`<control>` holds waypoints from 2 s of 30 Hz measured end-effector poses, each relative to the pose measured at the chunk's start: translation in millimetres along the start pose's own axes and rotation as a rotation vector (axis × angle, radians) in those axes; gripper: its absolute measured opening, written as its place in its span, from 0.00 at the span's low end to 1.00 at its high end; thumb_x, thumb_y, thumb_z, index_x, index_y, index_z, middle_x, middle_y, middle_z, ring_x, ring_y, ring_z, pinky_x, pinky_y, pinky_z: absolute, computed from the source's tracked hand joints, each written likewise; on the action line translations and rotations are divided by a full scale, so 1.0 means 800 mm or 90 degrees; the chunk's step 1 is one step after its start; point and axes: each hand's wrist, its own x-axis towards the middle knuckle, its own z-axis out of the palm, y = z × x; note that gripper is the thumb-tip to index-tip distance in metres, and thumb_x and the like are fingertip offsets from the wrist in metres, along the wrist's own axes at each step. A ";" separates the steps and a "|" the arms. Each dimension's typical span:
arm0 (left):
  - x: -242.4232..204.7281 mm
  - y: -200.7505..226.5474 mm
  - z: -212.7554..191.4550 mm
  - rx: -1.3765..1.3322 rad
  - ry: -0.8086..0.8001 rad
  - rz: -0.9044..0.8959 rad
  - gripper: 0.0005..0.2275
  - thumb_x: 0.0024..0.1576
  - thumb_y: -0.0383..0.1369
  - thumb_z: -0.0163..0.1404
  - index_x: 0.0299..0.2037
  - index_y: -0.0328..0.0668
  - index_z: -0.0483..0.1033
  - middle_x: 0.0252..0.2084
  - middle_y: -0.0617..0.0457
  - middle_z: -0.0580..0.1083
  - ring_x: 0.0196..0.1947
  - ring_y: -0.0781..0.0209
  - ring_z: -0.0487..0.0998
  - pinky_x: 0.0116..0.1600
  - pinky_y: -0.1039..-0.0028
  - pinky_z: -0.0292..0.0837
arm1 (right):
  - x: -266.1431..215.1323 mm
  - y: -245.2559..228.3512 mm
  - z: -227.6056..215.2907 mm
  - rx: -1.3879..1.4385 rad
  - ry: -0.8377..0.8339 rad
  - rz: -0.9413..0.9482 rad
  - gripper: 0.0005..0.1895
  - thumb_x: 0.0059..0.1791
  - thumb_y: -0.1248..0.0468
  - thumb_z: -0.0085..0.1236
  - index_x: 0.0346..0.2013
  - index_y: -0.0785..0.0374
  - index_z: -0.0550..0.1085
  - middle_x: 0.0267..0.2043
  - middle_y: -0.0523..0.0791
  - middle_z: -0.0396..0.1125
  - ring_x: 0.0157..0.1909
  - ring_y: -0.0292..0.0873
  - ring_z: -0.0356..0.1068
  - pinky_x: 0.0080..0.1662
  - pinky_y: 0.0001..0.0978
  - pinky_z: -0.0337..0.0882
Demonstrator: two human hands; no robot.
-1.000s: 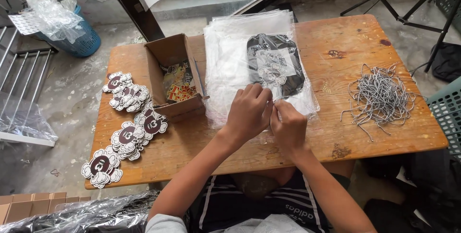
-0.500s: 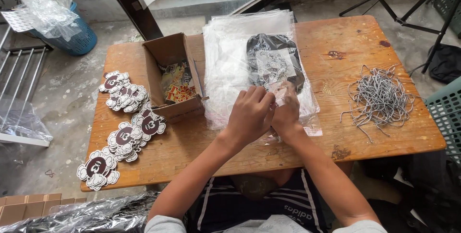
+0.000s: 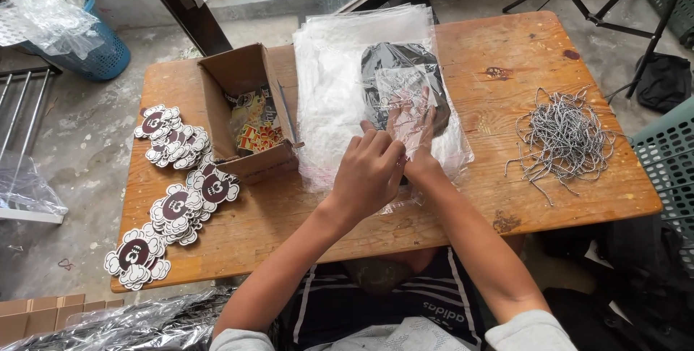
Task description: The person attaches a metal chain to a cartoon-shaped tag and then places the tag onto a small black pouch. They then place the pouch into a clear plastic bag and seal it. This process is repeated for a second pouch.
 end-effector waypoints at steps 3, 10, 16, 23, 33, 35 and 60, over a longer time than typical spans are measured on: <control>-0.001 0.001 -0.002 0.012 0.006 0.017 0.04 0.52 0.30 0.52 0.33 0.45 0.69 0.29 0.53 0.63 0.32 0.52 0.71 0.36 0.66 0.66 | 0.018 -0.037 0.070 0.399 -0.048 0.008 0.61 0.41 0.17 0.27 0.75 0.54 0.44 0.80 0.51 0.36 0.78 0.65 0.20 0.69 0.73 0.36; -0.021 -0.014 -0.042 0.024 -0.123 0.022 0.16 0.46 0.27 0.56 0.45 0.43 0.70 0.42 0.46 0.65 0.47 0.40 0.70 0.47 0.57 0.67 | -0.073 0.062 -0.006 0.407 -0.027 -0.230 0.47 0.49 0.35 0.37 0.73 0.61 0.51 0.77 0.52 0.45 0.79 0.60 0.31 0.74 0.54 0.37; -0.066 -0.041 -0.068 0.114 -0.239 0.037 0.21 0.43 0.23 0.55 0.50 0.40 0.71 0.51 0.39 0.68 0.57 0.33 0.71 0.58 0.53 0.66 | -0.157 0.119 0.026 0.527 0.095 -0.240 0.44 0.53 0.34 0.34 0.66 0.71 0.60 0.72 0.62 0.51 0.78 0.64 0.39 0.72 0.53 0.45; -0.102 -0.070 -0.086 0.052 -0.251 0.116 0.14 0.53 0.38 0.53 0.46 0.44 0.73 0.46 0.44 0.71 0.54 0.43 0.74 0.57 0.57 0.67 | -0.182 0.177 0.053 0.766 0.409 -0.206 0.07 0.43 0.68 0.63 0.36 0.63 0.80 0.43 0.47 0.77 0.45 0.53 0.78 0.52 0.44 0.78; -0.104 -0.103 -0.095 0.033 -0.289 0.168 0.25 0.44 0.24 0.54 0.55 0.43 0.71 0.59 0.39 0.67 0.66 0.39 0.66 0.68 0.56 0.62 | -0.093 0.229 0.129 0.658 0.327 -0.404 0.19 0.42 0.72 0.57 0.48 0.59 0.73 0.59 0.50 0.69 0.59 0.57 0.70 0.57 0.50 0.71; -0.094 -0.096 -0.096 -0.016 -0.287 0.200 0.10 0.52 0.27 0.45 0.44 0.40 0.69 0.61 0.38 0.67 0.65 0.42 0.68 0.67 0.57 0.63 | -0.080 0.229 0.098 0.691 0.361 -0.492 0.11 0.49 0.68 0.54 0.46 0.65 0.70 0.60 0.56 0.68 0.60 0.59 0.70 0.58 0.51 0.69; -0.025 -0.069 -0.051 -0.502 -0.059 -0.554 0.03 0.61 0.29 0.38 0.38 0.39 0.61 0.24 0.44 0.78 0.26 0.55 0.82 0.35 0.71 0.77 | -0.010 0.179 0.096 1.083 -0.043 -0.007 0.12 0.60 0.66 0.38 0.37 0.61 0.70 0.16 0.46 0.67 0.20 0.42 0.70 0.29 0.29 0.68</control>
